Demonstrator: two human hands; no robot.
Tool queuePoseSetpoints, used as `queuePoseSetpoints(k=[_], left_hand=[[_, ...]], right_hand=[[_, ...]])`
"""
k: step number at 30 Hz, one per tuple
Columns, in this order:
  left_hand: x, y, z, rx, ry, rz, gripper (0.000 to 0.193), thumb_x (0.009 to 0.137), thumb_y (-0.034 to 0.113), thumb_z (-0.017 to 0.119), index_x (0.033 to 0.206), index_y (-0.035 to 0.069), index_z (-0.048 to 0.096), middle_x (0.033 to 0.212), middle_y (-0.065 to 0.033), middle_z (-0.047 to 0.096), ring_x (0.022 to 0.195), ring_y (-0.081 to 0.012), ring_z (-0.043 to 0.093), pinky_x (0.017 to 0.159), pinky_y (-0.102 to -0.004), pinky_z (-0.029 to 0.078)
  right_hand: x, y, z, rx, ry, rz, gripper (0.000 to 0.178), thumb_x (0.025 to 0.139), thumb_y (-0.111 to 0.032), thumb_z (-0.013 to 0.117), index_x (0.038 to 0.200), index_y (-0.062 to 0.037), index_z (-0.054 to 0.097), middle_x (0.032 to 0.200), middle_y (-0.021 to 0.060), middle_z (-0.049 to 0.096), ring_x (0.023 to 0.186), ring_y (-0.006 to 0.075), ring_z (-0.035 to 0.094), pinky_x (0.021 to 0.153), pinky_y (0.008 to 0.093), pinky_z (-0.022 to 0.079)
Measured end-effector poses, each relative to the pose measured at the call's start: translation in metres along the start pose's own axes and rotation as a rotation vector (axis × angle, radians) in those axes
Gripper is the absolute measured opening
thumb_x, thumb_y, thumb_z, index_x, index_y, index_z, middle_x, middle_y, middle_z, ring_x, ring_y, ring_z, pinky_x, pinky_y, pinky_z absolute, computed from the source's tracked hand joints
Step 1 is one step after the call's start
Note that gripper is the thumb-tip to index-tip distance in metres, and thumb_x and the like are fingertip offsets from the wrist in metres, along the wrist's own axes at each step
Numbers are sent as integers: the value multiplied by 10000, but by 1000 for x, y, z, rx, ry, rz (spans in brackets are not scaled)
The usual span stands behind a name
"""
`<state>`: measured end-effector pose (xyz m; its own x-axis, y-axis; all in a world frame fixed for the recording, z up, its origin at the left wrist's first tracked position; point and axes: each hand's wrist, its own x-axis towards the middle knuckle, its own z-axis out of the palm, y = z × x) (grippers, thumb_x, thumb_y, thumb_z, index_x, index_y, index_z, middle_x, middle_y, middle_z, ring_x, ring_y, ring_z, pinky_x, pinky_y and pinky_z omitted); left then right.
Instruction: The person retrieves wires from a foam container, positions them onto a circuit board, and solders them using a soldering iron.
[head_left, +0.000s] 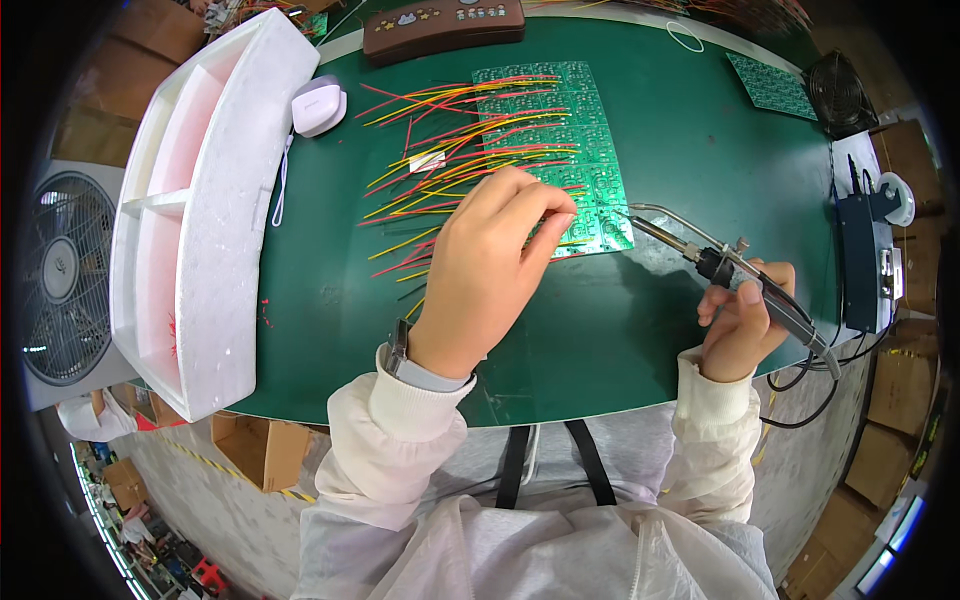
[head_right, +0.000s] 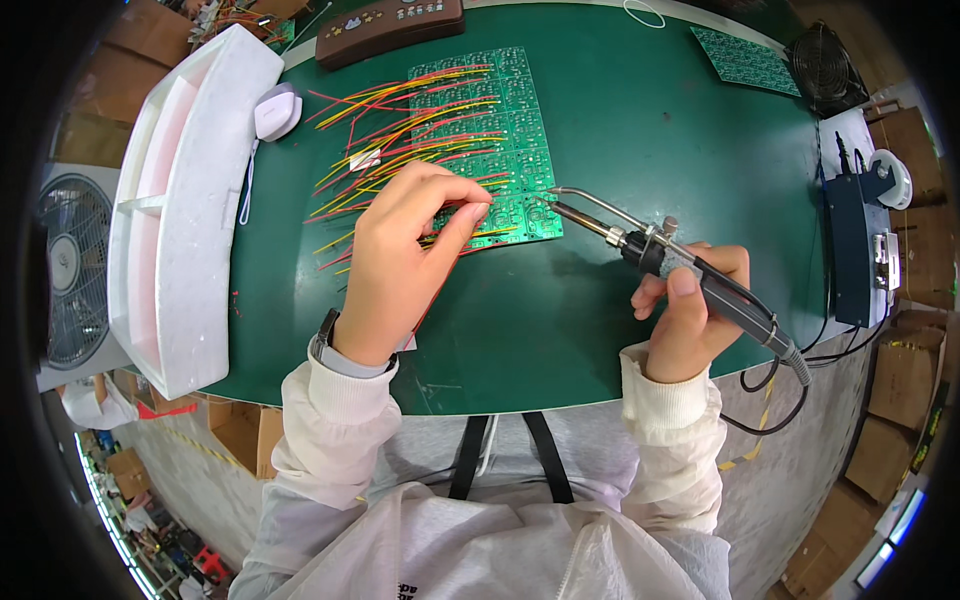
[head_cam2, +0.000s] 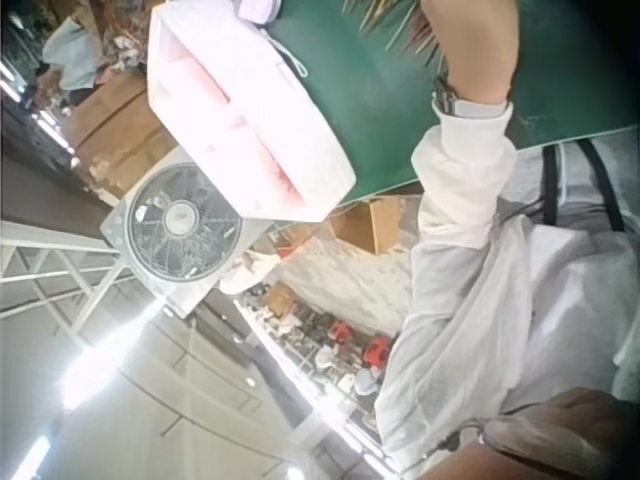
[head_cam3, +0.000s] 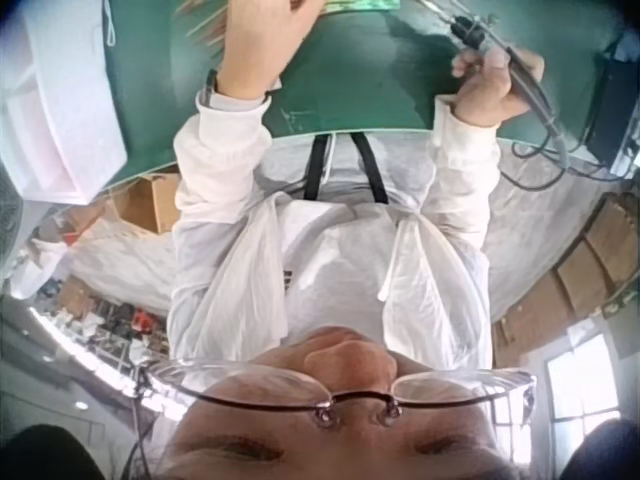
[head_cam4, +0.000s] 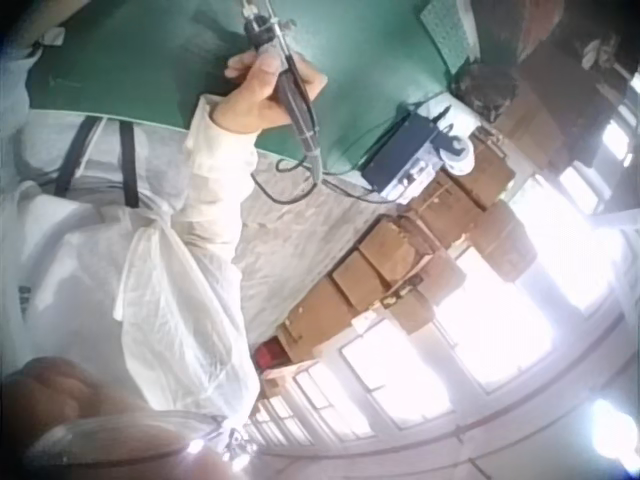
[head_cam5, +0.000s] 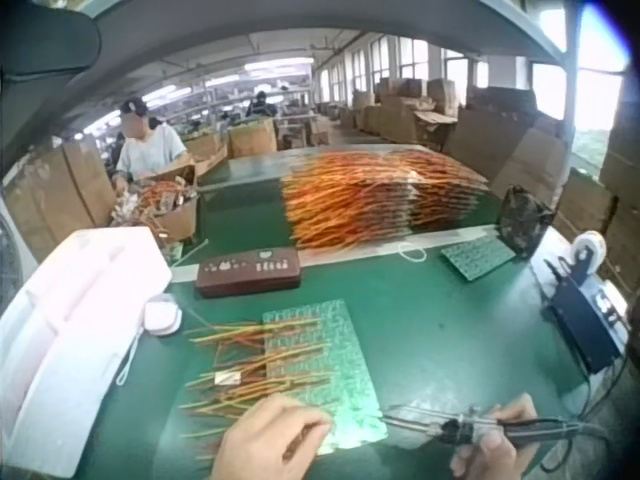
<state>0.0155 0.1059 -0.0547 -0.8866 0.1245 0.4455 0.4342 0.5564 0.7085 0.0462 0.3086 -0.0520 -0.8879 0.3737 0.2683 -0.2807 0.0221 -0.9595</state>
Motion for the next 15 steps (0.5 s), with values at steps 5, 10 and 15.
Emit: queuePoseSetpoints(k=[5, 10, 15], left_hand=[[-2, 2, 4, 3, 9, 67, 118, 702, -23, 612, 811, 18, 594, 747, -63, 539, 673, -176, 545, 556, -268, 436], [-4, 7, 6, 54, 28, 105, 133, 682, -46, 610, 798, 17, 594, 743, -69, 529, 675, -202, 543, 566, -281, 434], [-4, 4, 10, 121, 6, 117, 130, 659, -51, 625, 755, 11, 562, 721, -73, 507, 647, -192, 525, 561, -282, 417]], right_hand=[[-1, 0, -1, 15, 8, 7, 311, 751, -257, 584, 770, -4, 404, 589, 87, 464, 388, 129, 446, 342, 214, 351], [-2, 1, -1, 21, 1, 27, 294, 749, -241, 575, 758, -5, 399, 558, 86, 455, 378, 126, 437, 335, 216, 349], [-6, -2, -1, 3, -46, 16, 289, 756, -239, 571, 744, -11, 394, 527, 86, 460, 377, 122, 440, 344, 216, 355]])
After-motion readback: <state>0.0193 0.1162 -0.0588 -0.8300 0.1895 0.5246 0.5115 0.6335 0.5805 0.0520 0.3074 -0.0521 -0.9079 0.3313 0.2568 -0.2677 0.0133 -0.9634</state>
